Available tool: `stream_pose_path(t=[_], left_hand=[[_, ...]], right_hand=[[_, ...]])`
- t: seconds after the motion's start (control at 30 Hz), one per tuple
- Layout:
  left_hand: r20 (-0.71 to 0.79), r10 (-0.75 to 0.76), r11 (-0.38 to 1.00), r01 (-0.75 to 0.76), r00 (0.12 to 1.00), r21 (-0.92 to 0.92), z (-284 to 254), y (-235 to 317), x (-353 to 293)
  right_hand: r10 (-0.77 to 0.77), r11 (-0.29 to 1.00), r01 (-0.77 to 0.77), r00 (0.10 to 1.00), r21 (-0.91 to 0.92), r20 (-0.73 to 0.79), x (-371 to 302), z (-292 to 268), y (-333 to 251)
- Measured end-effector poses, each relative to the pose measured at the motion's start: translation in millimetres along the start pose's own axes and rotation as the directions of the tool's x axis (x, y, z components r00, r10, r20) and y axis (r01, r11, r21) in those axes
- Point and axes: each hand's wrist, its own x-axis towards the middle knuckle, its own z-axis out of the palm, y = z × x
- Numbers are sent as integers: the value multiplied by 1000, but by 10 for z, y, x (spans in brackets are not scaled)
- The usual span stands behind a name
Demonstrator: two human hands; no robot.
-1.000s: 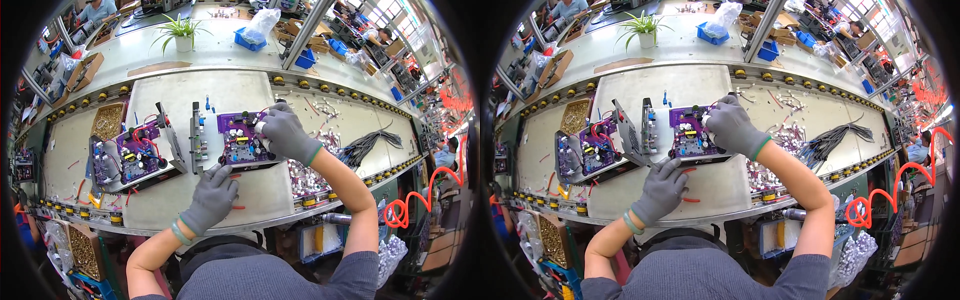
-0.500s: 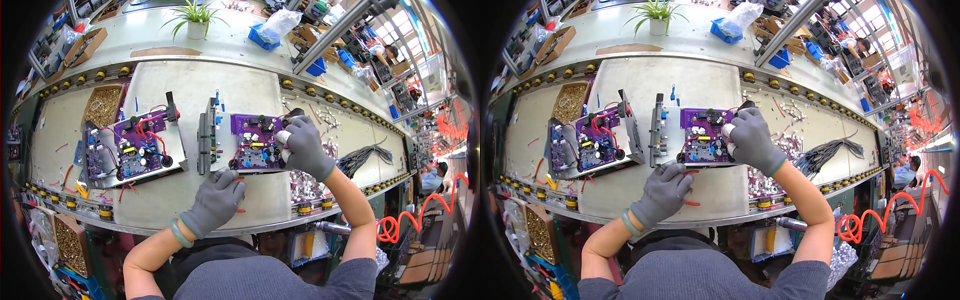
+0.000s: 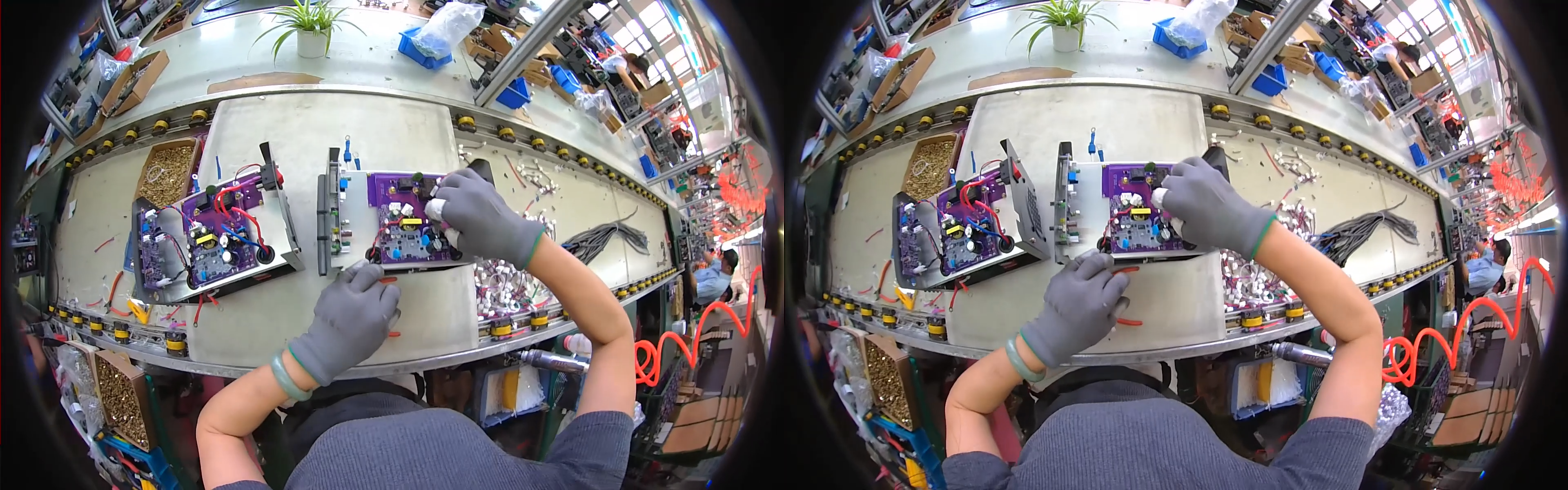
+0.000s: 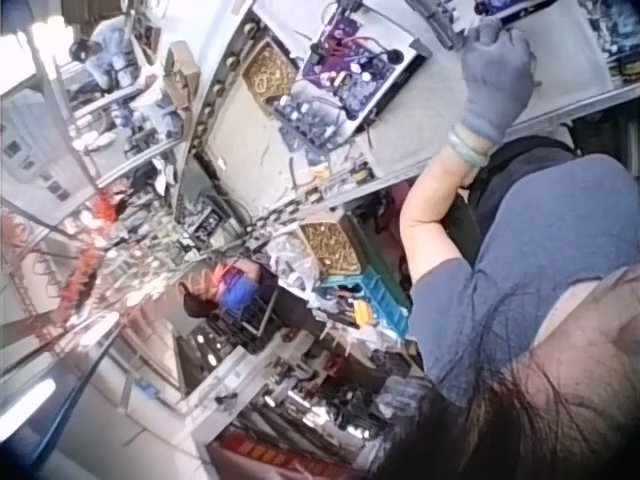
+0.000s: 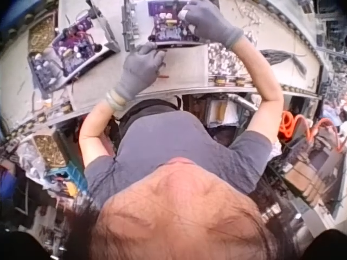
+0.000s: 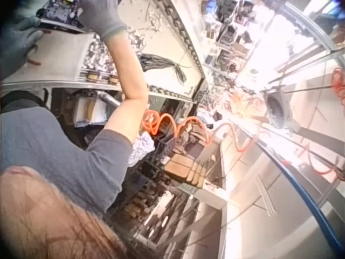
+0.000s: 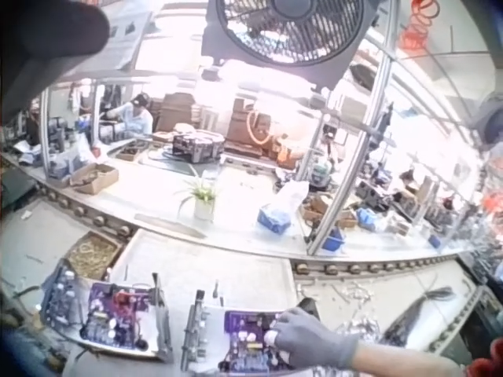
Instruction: Manually assemble and wire electronic components inside a metal chassis on a factory assembly line.
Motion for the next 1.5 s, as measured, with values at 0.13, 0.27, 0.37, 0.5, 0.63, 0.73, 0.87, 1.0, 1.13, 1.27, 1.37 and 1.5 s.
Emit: stream_pose_path(t=[0.13, 0.27, 0.37, 0.5, 0.63, 0.73, 0.87, 1.0, 1.13, 1.27, 1.37, 1.5], left_hand=[[48, -5, 1000, 5, 999, -5, -329, 159, 189], [-100, 76, 991, -64, 992, 119, -636, 155, 442], [-123, -22, 999, 26, 992, 33, -745, 9, 502], [-15, -213, 960, 207, 977, -187, -547, -213, 733], [87, -236, 947, 249, 968, -201, -335, -67, 1149], [138, -213, 955, 236, 967, -178, -232, -33, 1353], [74, -223, 923, 235, 972, -306, -52, -252, 1470], [615, -319, 264, 691, 721, -673, -40, -184, 1496], [614, -359, 306, 710, 703, -634, -89, -142, 1479], [67, -229, 972, 225, 971, 64, -165, -197, 1284], [101, -170, 959, 141, 980, 244, -517, -327, 1084], [44, -149, 944, 129, 988, 303, -571, -615, 702]], right_hand=[[64, 998, -63, 986, -6, 154, 29, -28, -2], [43, 994, -26, 985, -102, 170, -50, 63, 106], [135, 986, -108, 965, -128, 226, -58, -4, 12], [194, 962, -163, 973, -219, 127, -66, -31, -79], [286, 920, -280, 958, -276, -17, -178, -3, -183], [290, 915, -312, 949, -256, -121, -304, 60, -134], [326, 943, -325, 843, 78, -427, -391, 117, -198], [442, 896, -371, 682, 245, -583, -490, 280, -262], [540, 837, -323, 623, 443, -566, -460, 253, -289], [361, 932, -340, 815, 130, -453, -390, 121, -152], [234, 959, -266, 936, -95, -263, -278, 70, 27], [182, 970, -202, 973, -137, -144, -192, 63, 139]])
